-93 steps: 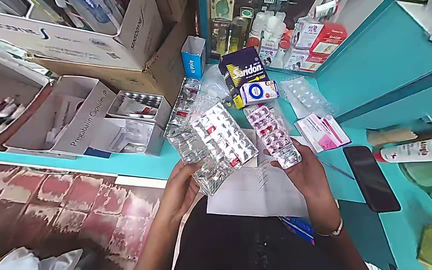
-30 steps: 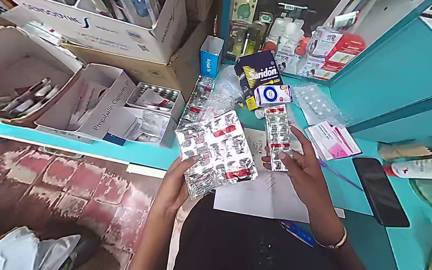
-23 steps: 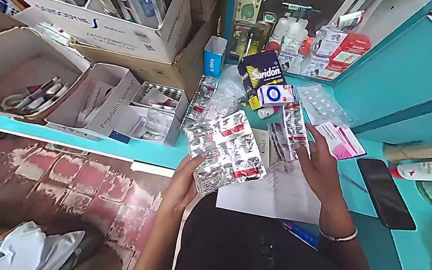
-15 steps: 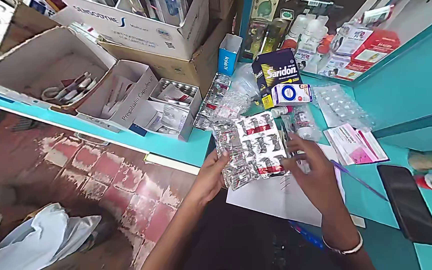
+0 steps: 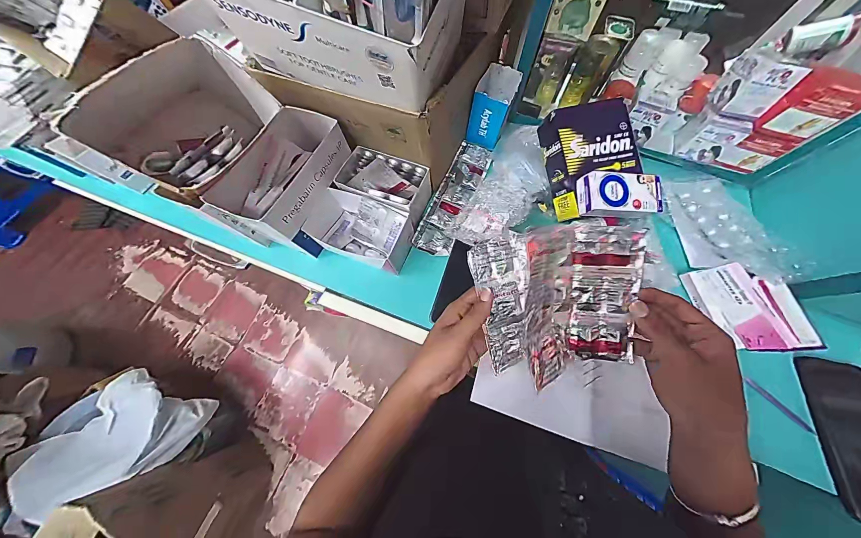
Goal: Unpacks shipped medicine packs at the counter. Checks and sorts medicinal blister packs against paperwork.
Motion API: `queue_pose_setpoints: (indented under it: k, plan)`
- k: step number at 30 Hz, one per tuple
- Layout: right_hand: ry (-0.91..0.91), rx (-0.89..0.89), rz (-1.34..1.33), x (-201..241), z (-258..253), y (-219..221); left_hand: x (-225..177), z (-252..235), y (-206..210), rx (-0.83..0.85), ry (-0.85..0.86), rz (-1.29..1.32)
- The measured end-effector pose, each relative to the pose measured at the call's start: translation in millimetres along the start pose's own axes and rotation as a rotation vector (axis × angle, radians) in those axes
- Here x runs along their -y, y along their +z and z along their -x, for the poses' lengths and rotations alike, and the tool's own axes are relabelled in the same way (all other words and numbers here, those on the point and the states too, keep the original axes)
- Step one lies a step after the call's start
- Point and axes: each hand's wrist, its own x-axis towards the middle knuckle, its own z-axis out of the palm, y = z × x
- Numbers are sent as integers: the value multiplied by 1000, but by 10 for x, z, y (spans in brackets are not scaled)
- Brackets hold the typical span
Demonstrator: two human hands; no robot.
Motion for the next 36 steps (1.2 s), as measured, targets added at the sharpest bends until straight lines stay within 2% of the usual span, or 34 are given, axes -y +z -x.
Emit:
queue_pose_setpoints:
  k: [4,9,11,14,16,19,21,24,27,29,31,33,36]
  plan:
    - [130,-20,-194,11,-12,-53,-29,-22,21,-15,-16,-16]
    - [149,-16,-277,2,5,-86,-30,-29,34,-4,-39,-20]
    - [66,-20,-135,-13,35,-70,-25,-19,53,0,-42,-62]
    - [-198,-4,261,-45,112,-27,24,-13,40,64,-30,-125]
    - [-302,-42,425,-71,152,54,71,-2,-31,119,6,-118]
    - [-322,-28,504,-73,169,124,86,70,-92,137,32,-91]
    - [-325,49,596,-23,106,109,55,99,-116,125,16,-61]
    - [-369,203,776,190,-208,28,-9,88,-160,-19,-60,38]
    - [-523,245,982,432,-889,-16,-81,18,-253,-210,-127,59]
    - [-580,368,1134,407,-1424,-10,-157,-16,-323,-247,-107,40]
    - [-581,467,1184,359,-1737,-8,-244,-48,-389,-261,-66,-35]
    - [-539,430,1128,424,-1865,-84,-338,-72,-461,-301,-29,-167]
    - [-441,196,1108,561,-2030,-399,-413,-100,-622,-319,18,-412]
